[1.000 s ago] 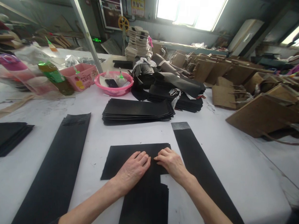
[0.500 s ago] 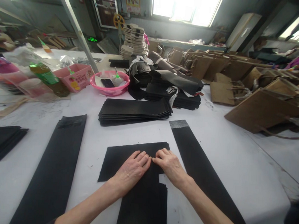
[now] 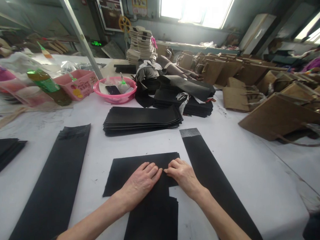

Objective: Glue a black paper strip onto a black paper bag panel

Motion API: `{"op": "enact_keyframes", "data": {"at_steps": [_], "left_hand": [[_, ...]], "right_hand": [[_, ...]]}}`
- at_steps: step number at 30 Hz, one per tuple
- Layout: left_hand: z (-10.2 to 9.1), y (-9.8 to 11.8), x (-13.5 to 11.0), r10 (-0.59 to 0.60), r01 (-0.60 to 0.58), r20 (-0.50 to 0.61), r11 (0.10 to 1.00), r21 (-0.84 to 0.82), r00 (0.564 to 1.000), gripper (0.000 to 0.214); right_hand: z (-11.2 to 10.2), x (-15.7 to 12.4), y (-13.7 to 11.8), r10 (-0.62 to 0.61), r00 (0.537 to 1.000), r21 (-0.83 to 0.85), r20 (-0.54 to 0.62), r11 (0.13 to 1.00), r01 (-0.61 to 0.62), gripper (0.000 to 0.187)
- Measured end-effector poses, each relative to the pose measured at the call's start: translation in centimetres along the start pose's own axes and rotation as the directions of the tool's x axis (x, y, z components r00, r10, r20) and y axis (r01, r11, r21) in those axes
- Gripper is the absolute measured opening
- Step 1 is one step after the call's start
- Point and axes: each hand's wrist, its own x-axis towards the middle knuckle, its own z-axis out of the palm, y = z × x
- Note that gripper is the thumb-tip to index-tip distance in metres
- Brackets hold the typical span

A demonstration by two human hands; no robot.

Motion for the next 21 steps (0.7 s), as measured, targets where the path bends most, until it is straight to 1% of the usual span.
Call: {"op": "enact_keyframes", "data": {"at_steps": [6,11,21], "left_hand": [[0.09,0.05,0.26,0.017,-0.017,0.01,1.0,0.0,1.0,0.045],[0.4,0.21,0.18,0.022,-0.022,-0.002,1.0,0.009,1.0,0.044],[-0.42,0.03,0.58,0.021,-0.02,0.026,0.999,-0.031,0.999,0.049]], "right_hand": [[-0.32,-0.24,-0.49,-0.006,1.0,-0.023,0.002,1.0,0.006,0.007],[-0.55,-0.33,-0.08,-0.006,1.0,-0.023,-0.009,1.0,0.006,0.007],[-0.76,-0.75,0.3,-0.001,1.0,0.007,0.002,1.0,0.001,0.007]]}}
